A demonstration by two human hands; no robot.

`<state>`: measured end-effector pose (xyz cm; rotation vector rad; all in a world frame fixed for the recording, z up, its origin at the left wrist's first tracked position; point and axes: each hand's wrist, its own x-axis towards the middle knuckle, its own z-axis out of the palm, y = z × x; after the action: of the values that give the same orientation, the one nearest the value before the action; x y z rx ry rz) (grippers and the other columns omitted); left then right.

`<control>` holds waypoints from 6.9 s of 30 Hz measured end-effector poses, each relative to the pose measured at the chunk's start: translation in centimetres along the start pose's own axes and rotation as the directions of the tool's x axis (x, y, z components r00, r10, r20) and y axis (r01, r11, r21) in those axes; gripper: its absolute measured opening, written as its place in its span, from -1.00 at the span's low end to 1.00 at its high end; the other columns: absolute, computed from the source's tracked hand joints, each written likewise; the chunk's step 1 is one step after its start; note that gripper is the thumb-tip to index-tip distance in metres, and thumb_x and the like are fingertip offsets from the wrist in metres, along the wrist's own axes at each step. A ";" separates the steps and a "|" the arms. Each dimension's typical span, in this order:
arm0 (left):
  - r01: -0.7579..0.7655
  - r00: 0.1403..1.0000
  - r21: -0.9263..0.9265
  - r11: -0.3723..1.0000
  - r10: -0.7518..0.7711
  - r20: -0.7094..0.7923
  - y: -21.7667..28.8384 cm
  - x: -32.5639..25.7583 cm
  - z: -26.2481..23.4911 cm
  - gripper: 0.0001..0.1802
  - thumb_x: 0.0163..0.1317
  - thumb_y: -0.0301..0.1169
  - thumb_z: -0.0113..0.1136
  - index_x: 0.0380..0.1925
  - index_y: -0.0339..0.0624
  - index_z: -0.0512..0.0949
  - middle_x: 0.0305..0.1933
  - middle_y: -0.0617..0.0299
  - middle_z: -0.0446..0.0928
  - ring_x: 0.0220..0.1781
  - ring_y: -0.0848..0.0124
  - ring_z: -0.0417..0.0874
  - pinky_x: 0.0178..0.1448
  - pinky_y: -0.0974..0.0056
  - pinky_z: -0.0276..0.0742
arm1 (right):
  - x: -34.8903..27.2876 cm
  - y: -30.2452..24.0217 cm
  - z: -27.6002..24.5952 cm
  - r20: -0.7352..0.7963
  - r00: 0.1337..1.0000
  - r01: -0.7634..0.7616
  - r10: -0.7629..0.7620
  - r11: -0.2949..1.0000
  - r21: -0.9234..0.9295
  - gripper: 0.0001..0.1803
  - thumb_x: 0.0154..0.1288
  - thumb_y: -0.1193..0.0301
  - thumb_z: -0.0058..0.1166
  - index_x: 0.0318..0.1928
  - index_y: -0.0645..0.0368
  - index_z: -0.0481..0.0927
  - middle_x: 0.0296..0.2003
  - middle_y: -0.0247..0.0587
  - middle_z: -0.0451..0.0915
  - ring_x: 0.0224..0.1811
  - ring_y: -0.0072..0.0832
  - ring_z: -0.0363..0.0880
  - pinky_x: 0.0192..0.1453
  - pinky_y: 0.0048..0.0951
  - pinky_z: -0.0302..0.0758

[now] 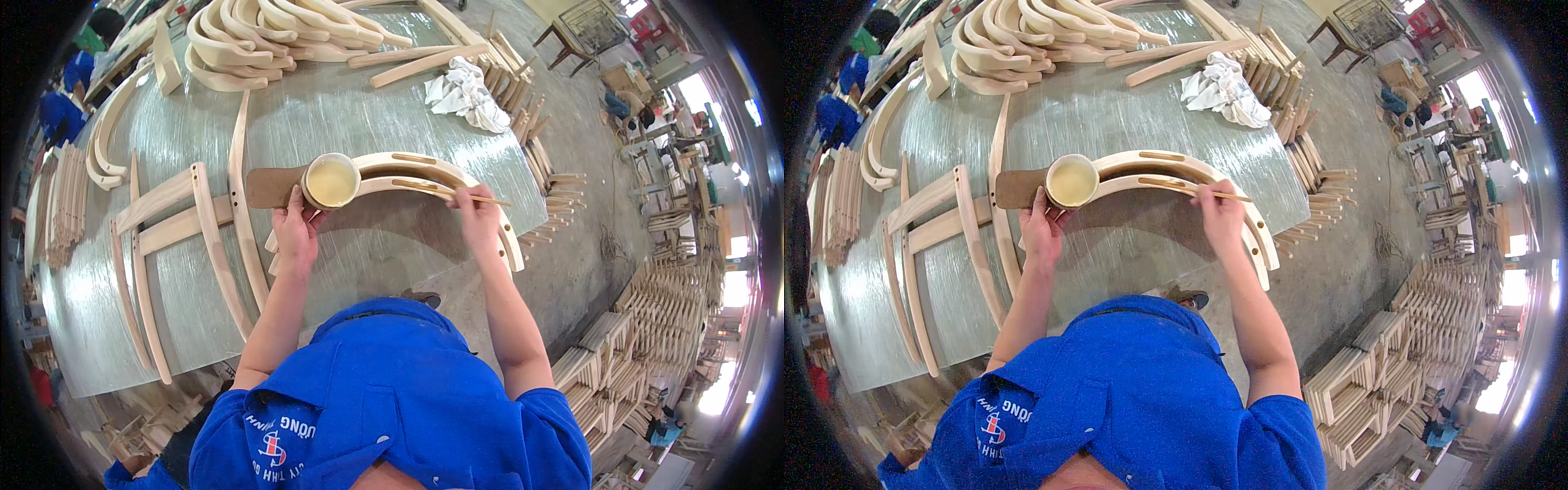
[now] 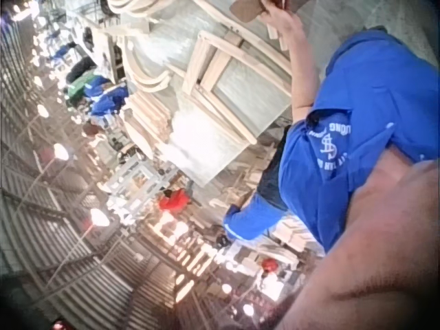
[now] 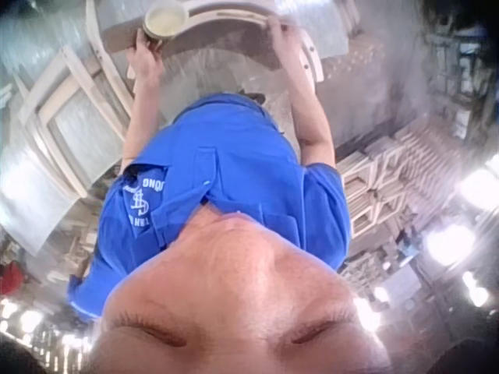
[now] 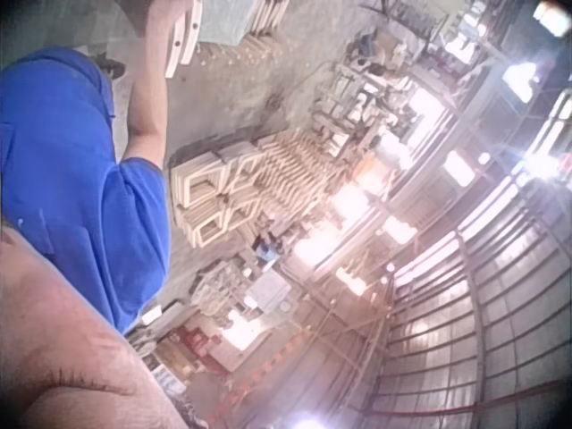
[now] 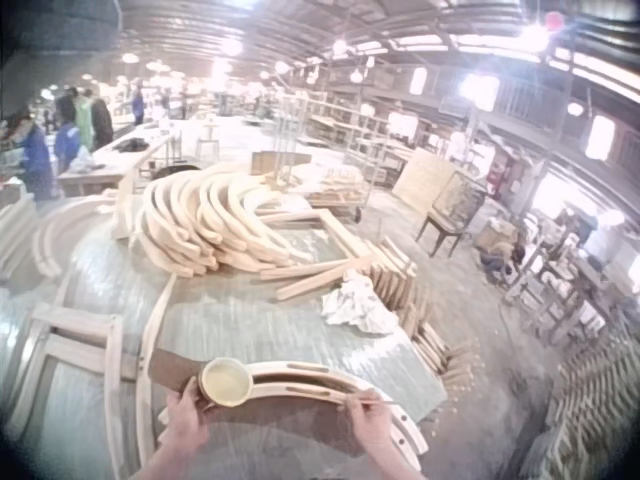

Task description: The person applies glue to pre-drilled holes in wooden chair frames and curved backrest pieces using a small brush and a cup of glue. They handle each piece one at a time, dip the brush, apply glue, and place the piece aside.

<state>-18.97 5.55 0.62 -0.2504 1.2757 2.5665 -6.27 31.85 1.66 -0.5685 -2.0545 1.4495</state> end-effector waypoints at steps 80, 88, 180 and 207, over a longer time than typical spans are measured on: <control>-0.424 0.863 0.902 -0.076 -0.334 0.378 -24.0 14.7 29.5 -0.64 0.19 -0.20 0.09 -0.51 -0.34 0.55 -0.47 -0.03 0.58 -0.35 0.19 0.65 -0.20 0.14 0.55 | 8.7 15.6 -16.4 0.302 0.689 -0.302 0.659 -0.117 0.946 -0.78 0.33 0.31 -0.14 -0.16 0.14 0.50 -0.19 -0.31 0.60 -0.15 -0.46 0.56 -0.16 -0.43 0.51; -0.514 0.855 0.855 -0.063 0.048 0.517 -6.3 7.8 18.7 -0.58 0.07 -0.11 0.22 -0.16 -0.16 0.55 -0.23 0.13 0.57 -0.14 0.24 0.56 -0.03 0.21 0.44 | 9.3 17.2 -13.5 0.385 0.648 -0.317 0.657 -0.227 0.921 -0.69 0.40 0.26 -0.27 -0.14 0.19 0.48 -0.10 -0.23 0.57 -0.04 -0.39 0.52 -0.16 -0.37 0.53; 0.318 0.806 0.908 -0.272 0.582 -0.108 9.3 -2.1 -19.6 -0.54 0.17 0.05 -0.04 -0.42 -0.04 0.68 0.11 0.05 0.31 0.11 0.06 0.31 0.09 -0.02 0.33 | 1.0 5.4 -10.1 0.514 0.834 0.145 0.204 0.817 -0.559 0.05 -0.20 0.44 0.30 0.33 0.18 -0.01 0.24 0.14 0.19 0.29 -0.04 0.17 0.33 -0.24 0.13; 0.585 0.640 0.810 0.027 0.599 -0.482 7.7 -11.1 -22.1 -0.32 0.07 0.01 0.17 0.23 0.34 0.24 -0.12 0.01 0.42 -0.08 0.01 0.51 -0.08 0.02 0.49 | -0.1 6.0 -9.6 0.359 0.916 0.149 0.176 0.684 -0.715 0.07 -0.30 0.42 0.30 0.30 0.29 0.03 0.19 0.16 0.27 0.24 0.01 0.24 0.26 -0.22 0.24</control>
<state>-9.95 -18.34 -3.84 -1.0765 3.0202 0.5476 0.23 40.60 -1.52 -0.6131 -2.9917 0.7020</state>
